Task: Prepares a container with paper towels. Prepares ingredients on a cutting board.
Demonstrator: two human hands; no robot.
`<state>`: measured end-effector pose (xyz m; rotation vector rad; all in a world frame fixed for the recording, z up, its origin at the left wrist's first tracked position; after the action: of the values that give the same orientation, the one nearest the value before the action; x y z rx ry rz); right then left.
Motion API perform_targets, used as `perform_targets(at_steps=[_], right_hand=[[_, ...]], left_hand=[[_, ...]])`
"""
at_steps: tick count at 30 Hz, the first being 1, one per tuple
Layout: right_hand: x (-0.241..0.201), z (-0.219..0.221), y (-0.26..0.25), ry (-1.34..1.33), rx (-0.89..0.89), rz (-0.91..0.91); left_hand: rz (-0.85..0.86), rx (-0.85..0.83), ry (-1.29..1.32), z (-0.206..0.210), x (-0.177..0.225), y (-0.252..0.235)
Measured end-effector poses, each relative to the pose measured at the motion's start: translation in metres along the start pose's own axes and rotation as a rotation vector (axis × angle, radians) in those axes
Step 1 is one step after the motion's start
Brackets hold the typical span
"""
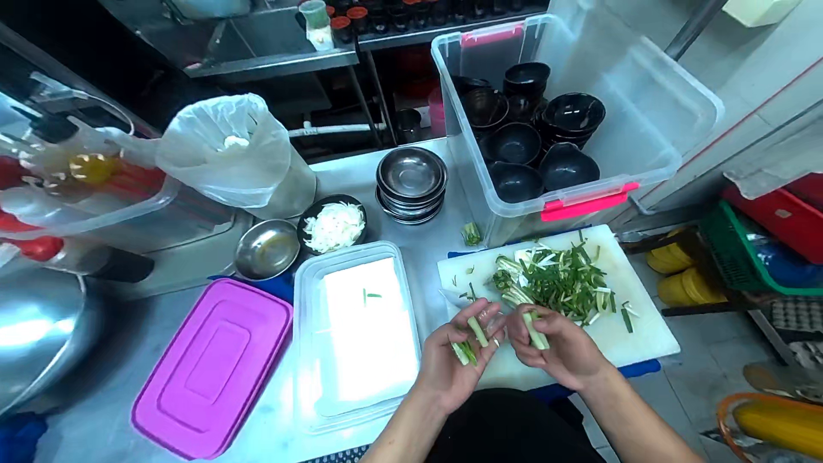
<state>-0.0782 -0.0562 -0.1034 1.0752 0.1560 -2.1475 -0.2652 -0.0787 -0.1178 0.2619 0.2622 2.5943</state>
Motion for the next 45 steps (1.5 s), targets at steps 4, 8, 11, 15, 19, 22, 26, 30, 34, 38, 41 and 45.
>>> perform_targets(at_steps=[4, 8, 11, 15, 19, 22, 26, 30, 34, 38, 41, 45], right_hand=[[0.012, 0.011, 0.009, -0.174, -0.101, -0.068], [0.02, 0.024, 0.002, -0.164, 0.041, -0.061], [0.023, 0.039, -0.009, 0.056, 0.207, -0.03], [0.027, 0.048, -0.026, 0.709, 0.349, 0.066], [0.027, 0.052, -0.032, 0.873, 0.303, 0.105], [0.021, 0.046, -0.021, 0.48, 0.255, 0.03], [0.021, 0.039, -0.014, -0.067, -0.011, -0.054], [0.028, 0.052, -0.019, -0.116, -0.056, -0.047], [0.03, 0.067, -0.023, 0.159, 0.095, -0.041], [0.029, 0.074, -0.026, 0.726, 0.273, 0.005], [0.034, 0.079, -0.028, 1.004, 0.267, 0.065], [0.036, 0.08, -0.028, 1.063, 0.252, 0.102]], left_hand=[[-0.007, 0.0, -0.014, -0.003, 0.013, 0.013], [-0.028, -0.01, -0.021, -0.008, 0.02, 0.023], [-0.029, -0.022, -0.04, -0.009, 0.02, 0.025], [-0.027, -0.034, -0.081, -0.003, 0.022, 0.027], [-0.057, -0.095, -0.104, -0.005, 0.028, 0.029], [-0.055, -0.102, -0.013, -0.011, 0.03, 0.025], [-0.027, -0.164, 0.083, -0.016, 0.031, 0.02], [-0.043, -0.233, 0.052, -0.016, 0.029, 0.017], [-0.037, -0.257, 0.021, -0.015, 0.029, 0.017], [0.016, -0.231, -0.005, -0.018, 0.032, 0.021], [0.083, -0.229, -0.087, -0.018, 0.034, 0.024], [0.125, -0.195, -0.128, -0.013, 0.032, 0.025]])
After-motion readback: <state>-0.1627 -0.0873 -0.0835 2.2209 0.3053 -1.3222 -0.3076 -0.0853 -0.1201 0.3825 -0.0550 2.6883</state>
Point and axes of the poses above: each hand's wrist, its own y-axis away from the middle knuckle, its own z-axis out of the palm, x = y × z, the point moved 3 cm from there along -y, towards the middle knuckle, and after that the axes turned 6 degrees about -x, right-handed, at the moved point
